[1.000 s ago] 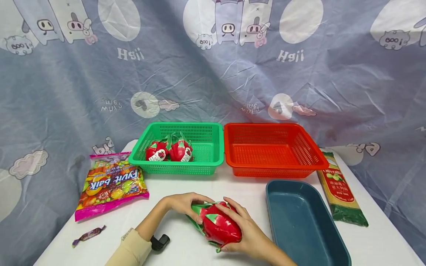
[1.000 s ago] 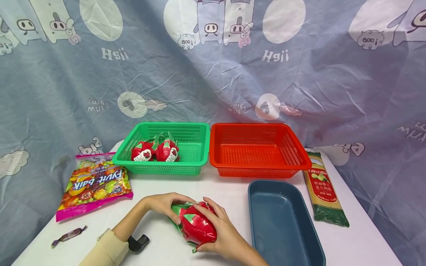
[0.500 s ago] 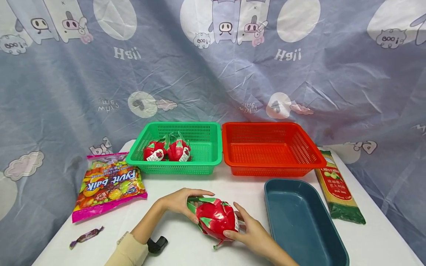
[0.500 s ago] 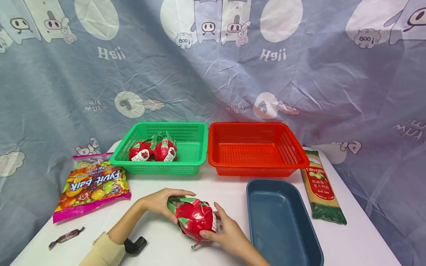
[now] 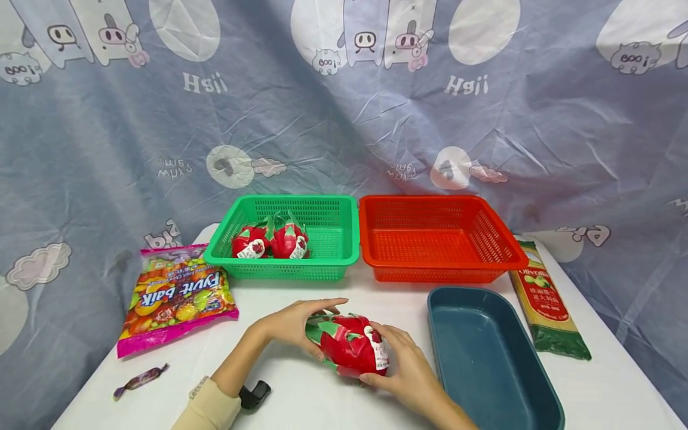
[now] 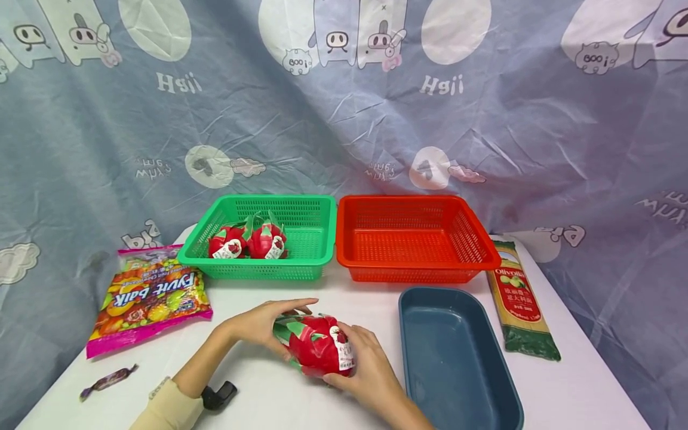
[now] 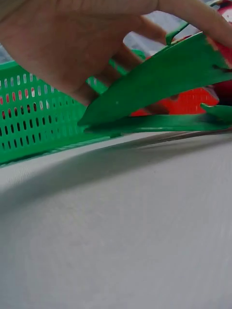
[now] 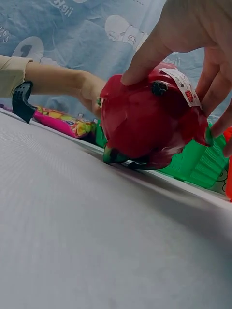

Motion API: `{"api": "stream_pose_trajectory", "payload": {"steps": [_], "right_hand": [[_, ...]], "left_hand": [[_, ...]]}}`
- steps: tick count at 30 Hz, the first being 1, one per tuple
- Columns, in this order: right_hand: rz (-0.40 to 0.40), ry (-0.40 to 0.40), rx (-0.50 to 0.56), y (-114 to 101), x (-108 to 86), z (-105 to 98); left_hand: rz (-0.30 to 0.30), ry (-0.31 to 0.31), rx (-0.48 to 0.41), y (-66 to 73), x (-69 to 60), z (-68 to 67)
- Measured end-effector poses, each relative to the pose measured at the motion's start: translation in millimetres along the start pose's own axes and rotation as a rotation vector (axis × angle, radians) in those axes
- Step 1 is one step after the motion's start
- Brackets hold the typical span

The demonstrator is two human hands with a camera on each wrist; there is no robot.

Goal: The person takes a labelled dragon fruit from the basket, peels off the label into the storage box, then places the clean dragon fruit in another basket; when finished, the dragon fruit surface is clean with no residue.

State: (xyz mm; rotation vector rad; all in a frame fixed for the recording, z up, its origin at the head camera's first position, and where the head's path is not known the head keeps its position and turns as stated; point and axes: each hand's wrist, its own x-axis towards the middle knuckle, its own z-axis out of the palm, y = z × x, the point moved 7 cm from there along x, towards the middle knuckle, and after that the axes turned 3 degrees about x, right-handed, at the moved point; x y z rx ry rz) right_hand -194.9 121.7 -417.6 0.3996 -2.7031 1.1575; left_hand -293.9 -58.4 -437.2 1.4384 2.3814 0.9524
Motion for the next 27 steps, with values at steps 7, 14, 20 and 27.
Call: {"api": "stream_pose_trajectory", "payload": {"steps": [7,14,20,27], "right_hand": [[-0.024,-0.005,-0.011,-4.7,0.7,1.5],[-0.074,-0.016,-0.012,-8.5,1.2,1.9],[-0.21,-0.027,-0.052,-15.6,-0.4,3.4],[-0.327,-0.037,-0.058,-23.1,-1.9,2.4]], "left_hand": [[-0.001,-0.134,-0.206,6.0,-2.4,9.7],[0.04,-0.094,-0.294,17.4,7.0,7.6],[0.024,-0.141,-0.302,20.0,9.3,14.3],[0.033,-0.136,-0.263,18.2,9.3,16.3]]}}
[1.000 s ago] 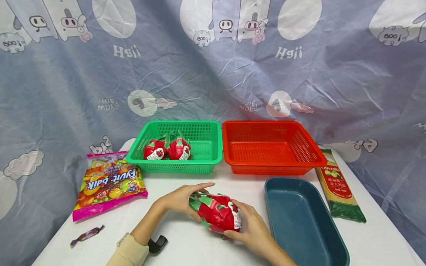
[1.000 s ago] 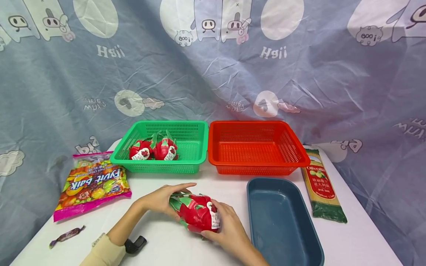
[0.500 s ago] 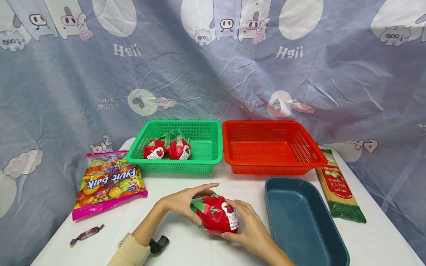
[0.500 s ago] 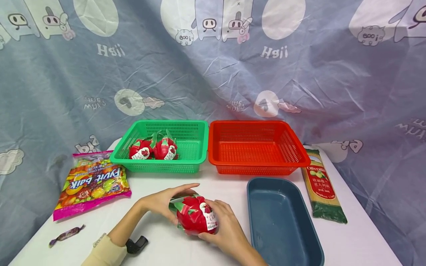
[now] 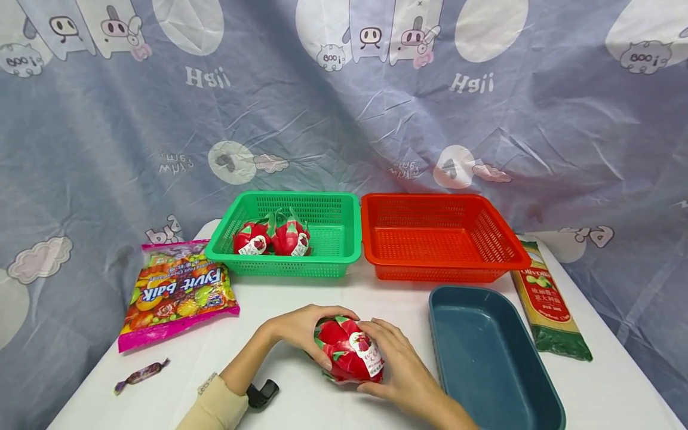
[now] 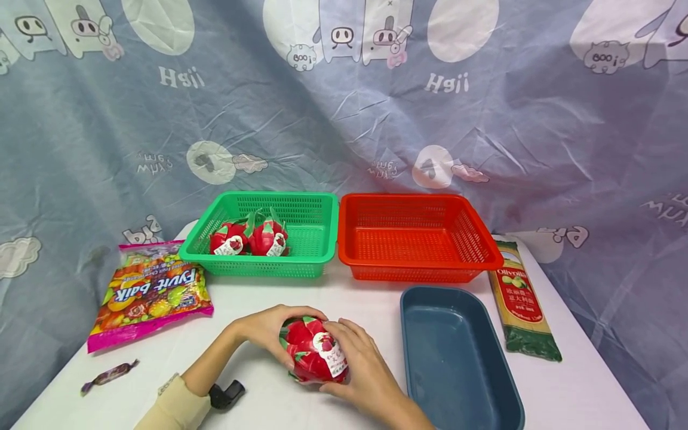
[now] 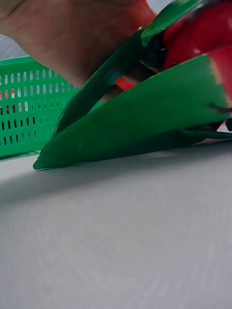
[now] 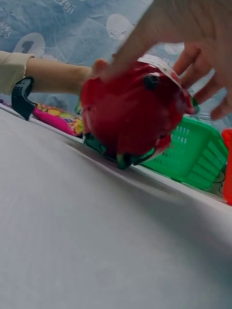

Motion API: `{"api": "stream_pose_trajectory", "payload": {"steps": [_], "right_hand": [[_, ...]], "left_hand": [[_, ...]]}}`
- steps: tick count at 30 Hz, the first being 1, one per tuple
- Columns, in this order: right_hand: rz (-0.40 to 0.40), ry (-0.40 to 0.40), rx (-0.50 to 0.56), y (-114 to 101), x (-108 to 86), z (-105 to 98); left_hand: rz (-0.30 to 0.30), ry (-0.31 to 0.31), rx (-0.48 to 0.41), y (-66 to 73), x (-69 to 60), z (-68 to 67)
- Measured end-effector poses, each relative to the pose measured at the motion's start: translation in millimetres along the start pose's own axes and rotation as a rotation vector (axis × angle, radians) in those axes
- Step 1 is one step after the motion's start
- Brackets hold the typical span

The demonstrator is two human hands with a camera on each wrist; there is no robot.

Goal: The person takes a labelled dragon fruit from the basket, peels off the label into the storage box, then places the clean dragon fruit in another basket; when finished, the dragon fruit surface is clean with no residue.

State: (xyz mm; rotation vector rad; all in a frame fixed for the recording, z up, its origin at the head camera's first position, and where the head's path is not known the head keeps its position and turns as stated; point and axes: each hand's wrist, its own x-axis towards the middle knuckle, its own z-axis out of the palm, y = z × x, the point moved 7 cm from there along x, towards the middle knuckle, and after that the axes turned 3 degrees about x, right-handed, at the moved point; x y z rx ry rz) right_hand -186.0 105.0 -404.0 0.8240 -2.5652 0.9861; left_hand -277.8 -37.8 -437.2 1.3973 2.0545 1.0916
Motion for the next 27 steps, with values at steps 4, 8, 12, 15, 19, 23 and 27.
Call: {"api": "stream_pose_trajectory", "payload": {"steps": [4,8,12,15,19,23,27], "right_hand": [[0.017,0.059,0.076,0.1,-1.2,-7.7],[0.053,0.147,0.107,4.5,-1.6,-15.5],[0.086,0.16,0.13,9.6,-0.6,-15.6],[0.123,0.144,0.151,13.4,0.3,-13.8],[0.164,0.131,0.178,17.3,0.7,-12.4],[0.184,0.137,0.2,19.0,0.8,-12.6],[0.19,0.143,0.233,19.7,2.4,-12.7]], "left_hand": [[0.016,-0.001,-0.004,0.3,-0.3,1.4],[0.02,-0.011,-0.021,0.9,-0.6,2.1],[0.034,-0.019,-0.033,1.5,-0.7,3.0],[0.05,-0.03,-0.045,2.8,-0.5,3.9],[0.052,-0.044,-0.057,3.0,-0.5,4.9],[0.048,-0.048,-0.065,2.2,-0.7,5.1],[0.059,-0.049,-0.067,1.9,-0.9,4.5]]}}
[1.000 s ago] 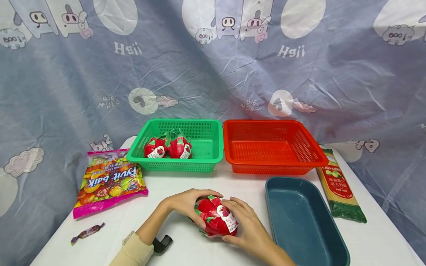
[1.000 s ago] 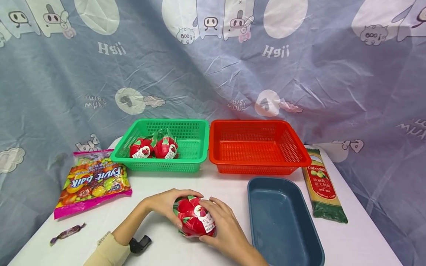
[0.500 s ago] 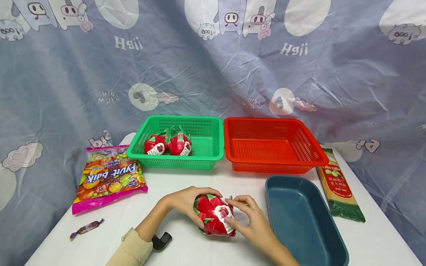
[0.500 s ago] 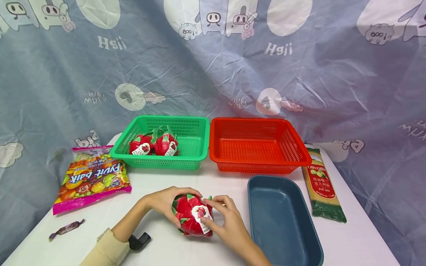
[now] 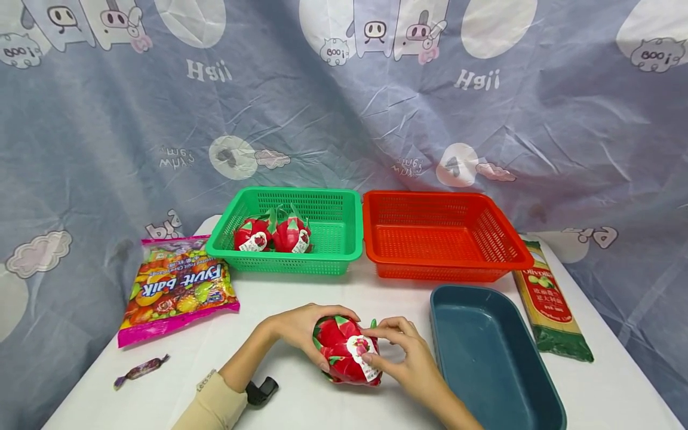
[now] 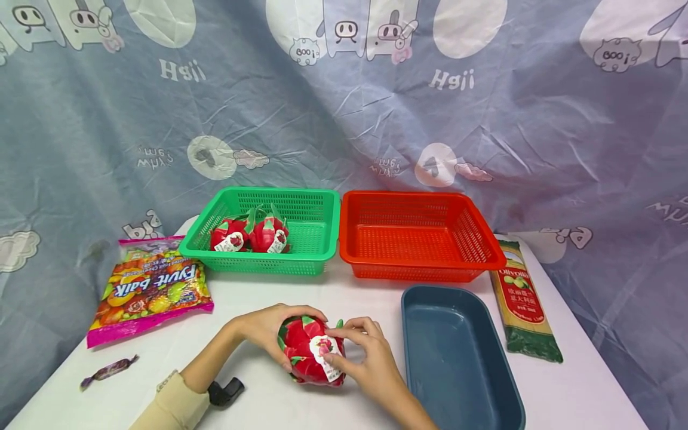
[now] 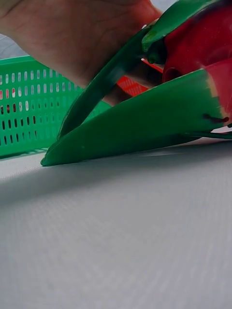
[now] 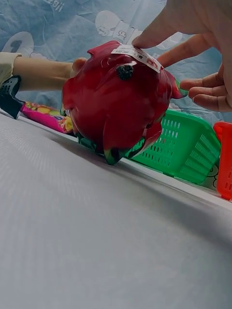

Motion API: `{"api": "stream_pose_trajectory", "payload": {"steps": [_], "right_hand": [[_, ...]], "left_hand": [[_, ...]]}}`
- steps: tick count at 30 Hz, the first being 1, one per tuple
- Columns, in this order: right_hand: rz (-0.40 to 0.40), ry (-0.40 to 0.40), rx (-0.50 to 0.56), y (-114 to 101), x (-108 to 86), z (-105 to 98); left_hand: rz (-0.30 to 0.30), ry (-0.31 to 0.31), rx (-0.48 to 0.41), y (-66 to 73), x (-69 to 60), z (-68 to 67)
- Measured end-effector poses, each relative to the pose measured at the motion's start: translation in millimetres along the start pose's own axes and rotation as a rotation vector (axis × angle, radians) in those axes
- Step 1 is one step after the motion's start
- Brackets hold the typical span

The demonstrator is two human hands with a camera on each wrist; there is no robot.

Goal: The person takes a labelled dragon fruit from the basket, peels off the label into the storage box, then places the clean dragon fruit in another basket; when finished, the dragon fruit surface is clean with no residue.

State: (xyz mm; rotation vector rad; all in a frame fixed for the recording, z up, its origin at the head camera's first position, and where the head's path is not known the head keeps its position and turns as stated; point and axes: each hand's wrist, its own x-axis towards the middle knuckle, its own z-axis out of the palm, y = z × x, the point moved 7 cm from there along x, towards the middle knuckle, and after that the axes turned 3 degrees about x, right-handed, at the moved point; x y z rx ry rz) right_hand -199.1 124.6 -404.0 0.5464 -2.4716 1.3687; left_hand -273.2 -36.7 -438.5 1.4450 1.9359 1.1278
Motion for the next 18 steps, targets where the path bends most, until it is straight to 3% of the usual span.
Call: {"api": "stream_pose_trajectory", "payload": {"steps": [12,18], "right_hand": [[0.071,-0.014,0.144,1.9,2.9,3.6],[0.099,0.017,0.188,4.1,6.8,7.6]], "left_hand": [[-0.002,-0.006,0.007,0.1,0.9,1.4],[-0.006,-0.013,0.006,1.4,0.2,1.9]]}}
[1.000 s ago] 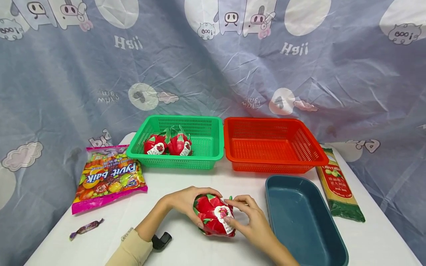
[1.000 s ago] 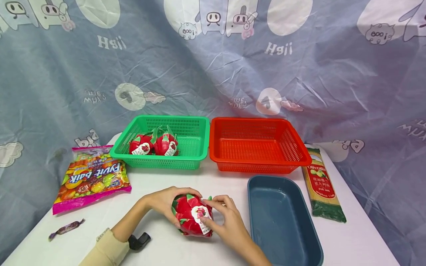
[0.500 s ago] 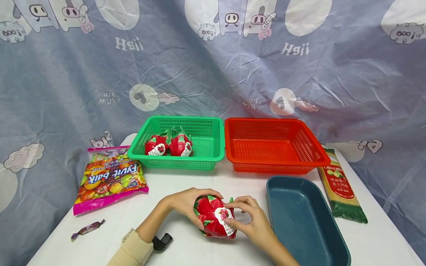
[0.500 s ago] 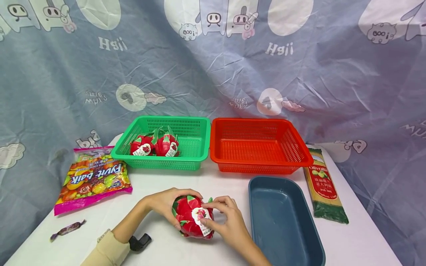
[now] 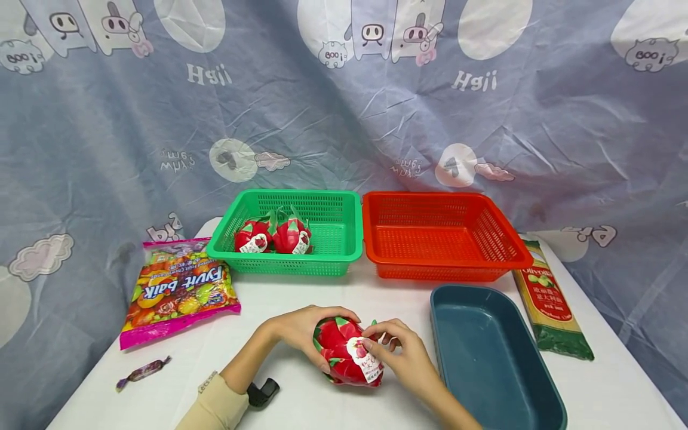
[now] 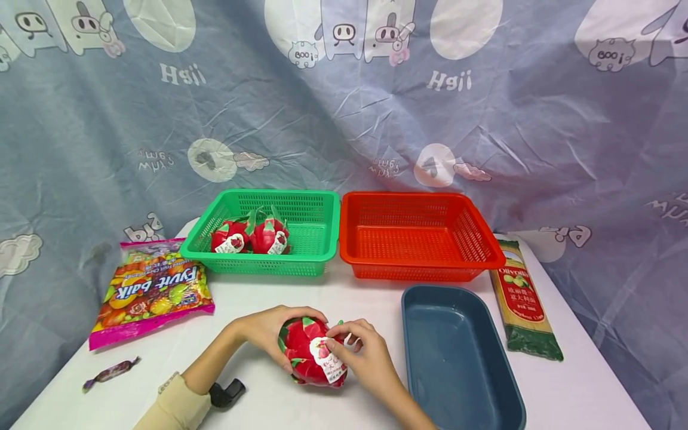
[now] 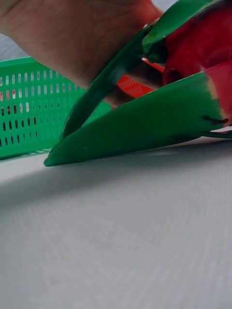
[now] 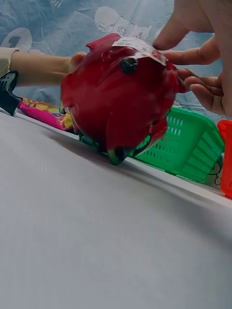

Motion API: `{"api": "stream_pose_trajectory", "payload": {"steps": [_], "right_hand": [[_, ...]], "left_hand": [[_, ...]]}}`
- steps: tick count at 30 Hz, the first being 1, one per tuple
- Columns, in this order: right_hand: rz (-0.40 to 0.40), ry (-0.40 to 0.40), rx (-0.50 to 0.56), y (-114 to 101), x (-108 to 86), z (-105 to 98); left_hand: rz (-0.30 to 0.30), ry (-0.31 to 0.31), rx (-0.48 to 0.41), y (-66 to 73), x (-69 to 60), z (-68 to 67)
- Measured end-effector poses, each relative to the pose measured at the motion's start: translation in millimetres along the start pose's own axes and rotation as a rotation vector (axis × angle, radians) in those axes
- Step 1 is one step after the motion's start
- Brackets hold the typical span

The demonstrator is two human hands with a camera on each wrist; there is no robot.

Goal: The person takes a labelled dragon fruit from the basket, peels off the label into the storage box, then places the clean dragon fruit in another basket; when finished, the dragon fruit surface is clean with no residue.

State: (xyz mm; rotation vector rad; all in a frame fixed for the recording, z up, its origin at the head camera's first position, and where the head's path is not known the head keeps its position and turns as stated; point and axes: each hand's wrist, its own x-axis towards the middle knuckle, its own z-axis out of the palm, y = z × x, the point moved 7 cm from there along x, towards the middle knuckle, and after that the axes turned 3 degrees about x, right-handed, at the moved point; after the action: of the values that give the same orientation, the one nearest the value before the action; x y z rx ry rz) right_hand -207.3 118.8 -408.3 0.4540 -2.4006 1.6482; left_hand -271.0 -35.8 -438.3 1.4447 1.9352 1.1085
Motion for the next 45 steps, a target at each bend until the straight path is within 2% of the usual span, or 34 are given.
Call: {"api": "stream_pose_trajectory", "payload": {"steps": [4,8,13,16,25,27,30,34,37,39,42,45], "right_hand": [[0.026,0.022,0.044,-0.2,2.7,2.5],[0.119,0.04,0.066,-12.2,3.2,2.0],[0.183,0.052,0.07,-5.1,4.7,2.6],[0.153,0.076,0.04,3.5,4.8,2.0],[0.008,0.099,-0.101,-9.0,-6.9,-3.9],[-0.007,0.106,-0.12,-12.3,-11.1,-5.2],[0.009,0.121,-0.12,-12.8,-15.1,-7.6],[0.105,0.149,-0.017,-1.6,-15.3,-12.9],[0.182,0.165,0.064,10.6,-14.8,-15.0],[0.203,0.169,0.1,16.3,-14.6,-14.7],[0.174,0.19,0.155,19.5,-13.5,-13.7],[0.112,0.249,0.214,18.5,-12.7,-15.9]], "left_hand": [[-0.005,0.001,-0.011,0.0,-0.2,0.5],[0.001,0.0,-0.011,0.1,0.0,1.1],[0.008,0.001,0.0,2.3,-0.3,0.9],[0.008,0.001,-0.008,2.7,-0.4,1.2],[0.023,0.021,0.005,2.0,1.3,1.2],[0.024,0.052,0.014,0.7,1.2,-0.8],[0.011,0.15,0.08,-2.1,-0.4,-7.3],[-0.023,0.307,0.181,-1.6,-4.3,-18.2],[-0.017,0.377,0.196,8.0,-7.0,-23.4],[0.0,0.409,0.181,13.4,-7.9,-25.5],[0.031,0.457,0.206,11.3,-7.2,-27.6],[0.019,0.51,0.23,0.7,-4.9,-28.2]]}}
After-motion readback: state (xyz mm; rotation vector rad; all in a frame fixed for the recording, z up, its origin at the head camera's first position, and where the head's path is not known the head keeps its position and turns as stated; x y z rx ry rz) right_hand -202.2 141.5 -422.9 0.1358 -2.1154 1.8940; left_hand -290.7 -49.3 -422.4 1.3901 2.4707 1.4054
